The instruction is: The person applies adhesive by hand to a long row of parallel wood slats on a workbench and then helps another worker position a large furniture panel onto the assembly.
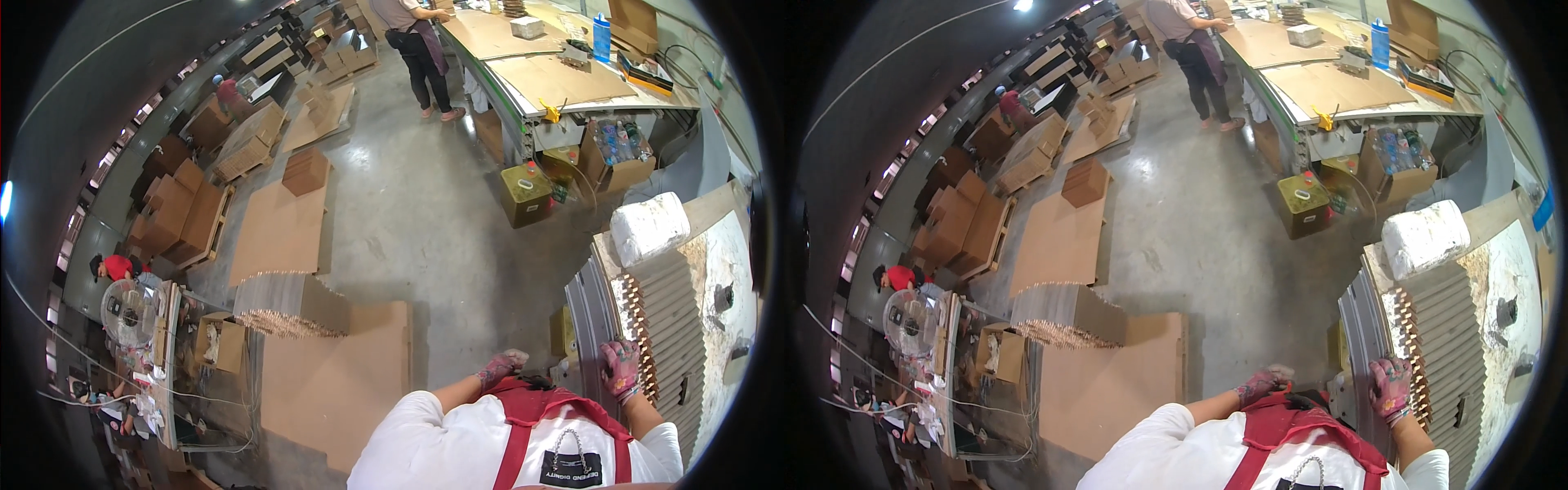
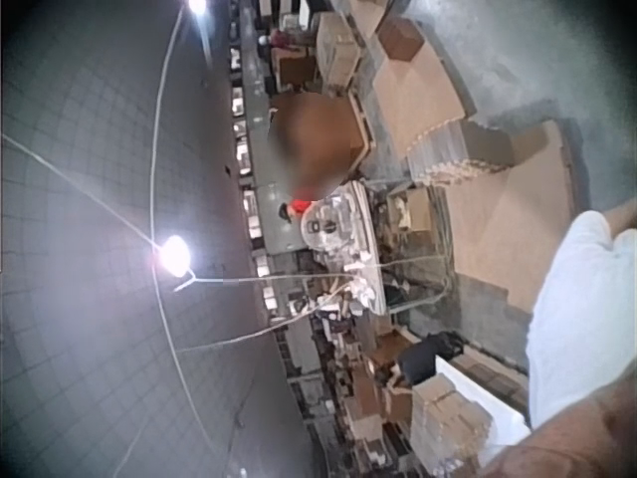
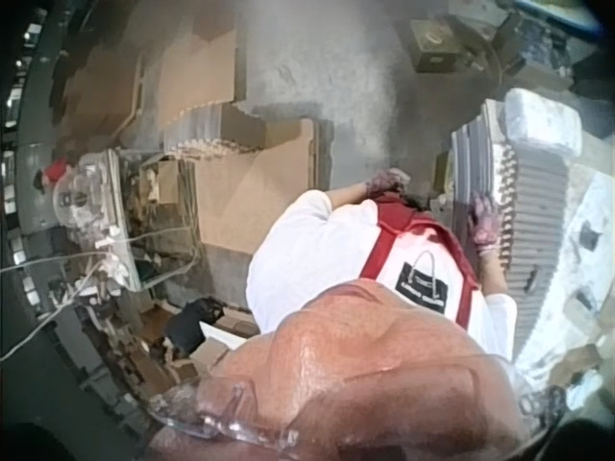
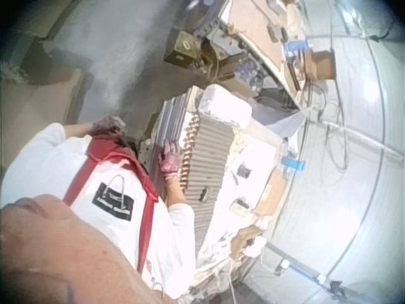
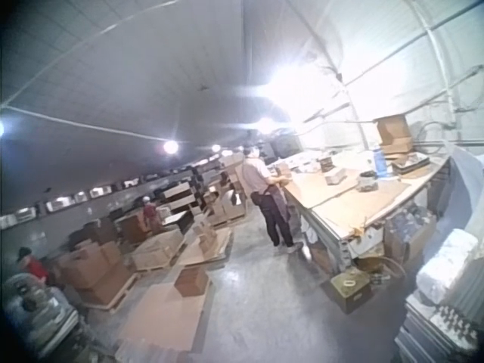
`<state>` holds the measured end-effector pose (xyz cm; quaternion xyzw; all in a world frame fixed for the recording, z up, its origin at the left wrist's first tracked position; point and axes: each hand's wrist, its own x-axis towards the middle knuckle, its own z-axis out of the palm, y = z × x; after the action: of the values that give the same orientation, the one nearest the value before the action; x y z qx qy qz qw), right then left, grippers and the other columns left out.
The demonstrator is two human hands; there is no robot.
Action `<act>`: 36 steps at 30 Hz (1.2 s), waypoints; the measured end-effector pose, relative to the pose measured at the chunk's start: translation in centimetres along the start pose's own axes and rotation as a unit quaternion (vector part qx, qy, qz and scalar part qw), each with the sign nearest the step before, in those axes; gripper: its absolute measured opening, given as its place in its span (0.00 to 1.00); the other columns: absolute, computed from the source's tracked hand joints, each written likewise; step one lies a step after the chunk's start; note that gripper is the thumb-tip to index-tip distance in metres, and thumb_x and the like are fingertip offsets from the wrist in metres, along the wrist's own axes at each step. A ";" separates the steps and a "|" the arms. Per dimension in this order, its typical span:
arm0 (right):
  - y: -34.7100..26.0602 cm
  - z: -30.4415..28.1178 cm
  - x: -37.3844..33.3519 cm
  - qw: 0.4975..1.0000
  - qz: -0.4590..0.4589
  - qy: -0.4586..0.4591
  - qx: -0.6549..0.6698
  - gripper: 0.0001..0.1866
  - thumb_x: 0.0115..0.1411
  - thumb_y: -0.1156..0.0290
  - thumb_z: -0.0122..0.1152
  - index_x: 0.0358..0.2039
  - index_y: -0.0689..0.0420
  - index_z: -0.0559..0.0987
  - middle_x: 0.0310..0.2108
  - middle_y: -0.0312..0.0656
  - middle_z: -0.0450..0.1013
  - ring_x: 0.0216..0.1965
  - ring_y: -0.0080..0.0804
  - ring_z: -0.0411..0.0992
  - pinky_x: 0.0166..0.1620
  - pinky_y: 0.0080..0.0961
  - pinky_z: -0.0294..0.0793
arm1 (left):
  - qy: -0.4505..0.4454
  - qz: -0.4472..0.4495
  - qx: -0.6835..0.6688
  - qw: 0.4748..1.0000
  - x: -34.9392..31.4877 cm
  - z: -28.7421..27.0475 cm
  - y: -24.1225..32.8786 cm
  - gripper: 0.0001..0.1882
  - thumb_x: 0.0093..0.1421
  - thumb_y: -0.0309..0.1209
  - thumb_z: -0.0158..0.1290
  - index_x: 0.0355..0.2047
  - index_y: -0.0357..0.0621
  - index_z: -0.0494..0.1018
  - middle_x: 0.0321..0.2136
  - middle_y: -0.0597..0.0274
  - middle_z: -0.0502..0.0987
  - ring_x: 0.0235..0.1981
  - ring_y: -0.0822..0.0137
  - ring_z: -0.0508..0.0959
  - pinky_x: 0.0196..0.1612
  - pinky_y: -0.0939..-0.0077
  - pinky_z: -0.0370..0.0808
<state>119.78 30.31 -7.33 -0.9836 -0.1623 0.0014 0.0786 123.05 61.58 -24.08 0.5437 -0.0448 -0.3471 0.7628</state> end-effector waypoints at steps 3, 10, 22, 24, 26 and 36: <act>0.1 0.2 0.0 1.000 -0.004 -0.007 -0.006 0.30 0.34 0.67 0.63 0.44 0.53 0.71 0.42 0.43 0.67 0.50 0.42 0.61 0.56 0.44 0.53 | -0.062 -0.058 -0.073 0.994 1.5 -2.2 -4.6 0.10 0.61 0.29 0.45 0.38 0.36 0.69 0.37 0.62 0.70 0.40 0.75 0.70 0.43 0.81 0.68; 0.0 0.1 0.0 1.000 -0.010 0.008 -0.015 0.28 0.35 0.68 0.63 0.42 0.53 0.71 0.42 0.43 0.68 0.49 0.42 0.62 0.55 0.44 0.53 | -0.077 0.121 -0.104 0.984 1.0 -3.3 -7.7 0.09 0.59 0.34 0.46 0.28 0.42 0.67 0.27 0.67 0.69 0.26 0.74 0.65 0.30 0.80 0.64; -0.5 -0.5 0.0 0.999 -0.014 0.034 0.002 0.26 0.34 0.71 0.61 0.39 0.53 0.71 0.40 0.43 0.69 0.47 0.44 0.64 0.53 0.44 0.56 | 0.076 -0.030 -0.056 0.995 -0.9 -0.1 -0.7 0.05 0.56 0.27 0.45 0.25 0.43 0.69 0.24 0.71 0.68 0.24 0.77 0.65 0.30 0.83 0.63; -0.5 -0.7 0.0 1.000 -0.002 0.022 0.006 0.26 0.33 0.71 0.61 0.40 0.53 0.71 0.40 0.43 0.69 0.47 0.43 0.64 0.53 0.44 0.56 | 0.105 -0.060 -0.049 0.991 -0.3 -0.5 -1.1 0.04 0.56 0.26 0.45 0.25 0.43 0.69 0.23 0.71 0.67 0.24 0.77 0.64 0.29 0.83 0.62; -0.3 0.1 0.1 0.999 -0.020 0.026 0.006 0.27 0.33 0.71 0.62 0.40 0.53 0.72 0.41 0.43 0.69 0.47 0.43 0.63 0.53 0.44 0.56 | 0.015 -0.094 -0.003 0.995 0.2 -2.8 -4.2 0.11 0.59 0.33 0.48 0.40 0.43 0.72 0.34 0.69 0.73 0.35 0.76 0.72 0.39 0.80 0.70; 0.6 0.8 -0.2 0.999 -0.022 0.030 0.001 0.26 0.35 0.69 0.60 0.41 0.53 0.72 0.41 0.43 0.69 0.46 0.43 0.65 0.53 0.45 0.56 | 0.067 -0.017 -0.078 0.995 0.9 1.1 0.2 0.09 0.54 0.28 0.46 0.18 0.44 0.60 0.20 0.72 0.61 0.21 0.76 0.59 0.24 0.79 0.57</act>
<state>119.79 29.84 -8.21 -0.9793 -0.1814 -0.0293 0.0846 123.38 60.23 -23.78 0.5053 0.0435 -0.3253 0.7981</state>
